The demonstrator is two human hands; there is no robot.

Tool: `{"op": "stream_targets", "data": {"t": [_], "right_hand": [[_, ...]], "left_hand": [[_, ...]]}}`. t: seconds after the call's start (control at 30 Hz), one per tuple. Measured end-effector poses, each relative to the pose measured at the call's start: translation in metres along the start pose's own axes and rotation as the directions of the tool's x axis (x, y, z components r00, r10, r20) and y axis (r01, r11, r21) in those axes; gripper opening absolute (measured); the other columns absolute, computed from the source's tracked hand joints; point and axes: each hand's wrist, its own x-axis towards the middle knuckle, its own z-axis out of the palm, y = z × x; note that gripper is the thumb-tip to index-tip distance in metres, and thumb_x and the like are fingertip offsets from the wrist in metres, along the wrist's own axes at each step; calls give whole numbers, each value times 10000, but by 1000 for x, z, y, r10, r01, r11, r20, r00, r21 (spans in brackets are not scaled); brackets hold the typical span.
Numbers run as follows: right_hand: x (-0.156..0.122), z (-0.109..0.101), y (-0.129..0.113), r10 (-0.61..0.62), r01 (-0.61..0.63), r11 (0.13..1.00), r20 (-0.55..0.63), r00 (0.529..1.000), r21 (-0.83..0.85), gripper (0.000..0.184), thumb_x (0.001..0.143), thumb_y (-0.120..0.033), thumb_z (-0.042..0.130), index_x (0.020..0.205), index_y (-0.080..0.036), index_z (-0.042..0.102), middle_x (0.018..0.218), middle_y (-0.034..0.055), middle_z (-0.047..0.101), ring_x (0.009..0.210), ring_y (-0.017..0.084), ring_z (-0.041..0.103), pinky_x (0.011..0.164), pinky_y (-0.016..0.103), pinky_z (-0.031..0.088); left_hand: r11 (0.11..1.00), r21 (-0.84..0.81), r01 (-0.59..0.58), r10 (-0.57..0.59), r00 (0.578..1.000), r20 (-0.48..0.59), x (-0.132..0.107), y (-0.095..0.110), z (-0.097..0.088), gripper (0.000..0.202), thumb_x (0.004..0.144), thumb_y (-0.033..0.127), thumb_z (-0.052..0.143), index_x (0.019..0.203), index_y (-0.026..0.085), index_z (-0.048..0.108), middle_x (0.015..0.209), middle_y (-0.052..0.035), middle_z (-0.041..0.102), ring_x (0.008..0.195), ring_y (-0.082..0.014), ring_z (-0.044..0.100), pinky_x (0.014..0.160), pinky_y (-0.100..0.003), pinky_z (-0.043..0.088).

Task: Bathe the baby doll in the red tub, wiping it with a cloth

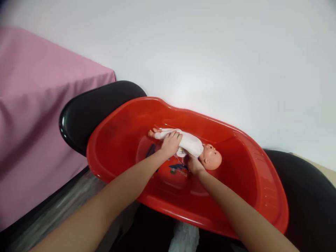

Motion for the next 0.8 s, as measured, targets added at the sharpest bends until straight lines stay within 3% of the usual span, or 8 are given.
{"op": "stream_targets", "data": {"t": [0.1, 0.17, 0.27, 0.37, 0.47, 0.57, 0.7, 0.8], "right_hand": [[-28, 11, 8, 41, -48, 977, -37, 998, -210, 588, 786, 15, 466, 1245, -136, 800, 1306, 143, 766, 1575, 361, 417, 1340, 639, 86], [-31, 10, 10, -68, 55, 931, -23, 997, -360, 486, 783, 11, 530, 1106, -153, 855, 1147, 145, 813, 1495, 371, 516, 1361, 617, 109], [-12, -2, 7, -320, 286, 835, 8, 947, -470, 358, 873, -25, 537, 958, -139, 866, 993, 146, 819, 1295, 351, 644, 1340, 587, 236], [24, -12, -2, -421, 325, 777, -61, 905, -539, 353, 968, -90, 506, 1113, -86, 828, 1129, 168, 802, 1240, 318, 656, 1255, 520, 393], [57, -8, -6, -331, 256, 823, -61, 942, -507, 340, 931, -79, 538, 1138, -87, 808, 1182, 164, 796, 1284, 314, 644, 1219, 467, 435], [70, 6, -5, -164, 104, 874, -85, 983, -476, 423, 906, -45, 508, 1220, -86, 788, 1291, 217, 757, 1351, 355, 623, 1247, 503, 402], [51, 20, -5, 99, -139, 941, -141, 985, -309, 599, 952, -88, 463, 1538, -4, 551, 1590, 285, 525, 1513, 399, 487, 1265, 516, 383], [21, 22, -5, 111, -120, 954, -50, 993, -276, 648, 930, -92, 475, 1559, 59, 494, 1632, 334, 431, 1553, 429, 429, 1248, 535, 412]], "left_hand": [[1000, 5, -1, 1, 1000, -21, 0, 2, 0, 292, 1048, 110, 512, 1306, 102, 648, 1298, -156, 672, 1281, -324, 542, 1142, -500, 396], [1000, 1, 6, -6, 1000, -15, -1, 3, -2, 301, 1051, 108, 501, 1314, 99, 648, 1309, -161, 671, 1302, -327, 533, 1166, -518, 372], [1000, -14, 15, -14, 1000, 27, -2, 2, -4, 287, 1054, 135, 524, 1306, 97, 655, 1307, -159, 673, 1300, -334, 537, 1164, -528, 375], [1000, -13, 8, -8, 999, 42, -3, -1, -4, 273, 1059, 158, 535, 1293, 108, 665, 1286, -150, 677, 1283, -337, 542, 1148, -538, 385], [999, -10, 37, -37, 999, 30, -2, -3, -3, 281, 1068, 147, 510, 1299, 121, 667, 1298, -144, 676, 1305, -335, 526, 1139, -535, 387], [998, -34, 47, -46, 998, 41, -2, -2, -3, 279, 1057, 136, 518, 1293, 119, 666, 1292, -144, 677, 1320, -335, 510, 1137, -524, 382], [998, -54, 34, -31, 998, 47, -3, 1, -4, 279, 1051, 125, 512, 1286, 127, 663, 1269, -145, 677, 1294, -335, 513, 1117, -524, 386], [998, -53, 27, -26, 999, 33, -4, 1, -3, 272, 1037, 117, 527, 1273, 126, 663, 1267, -148, 674, 1285, -337, 512, 1105, -527, 389]]}}
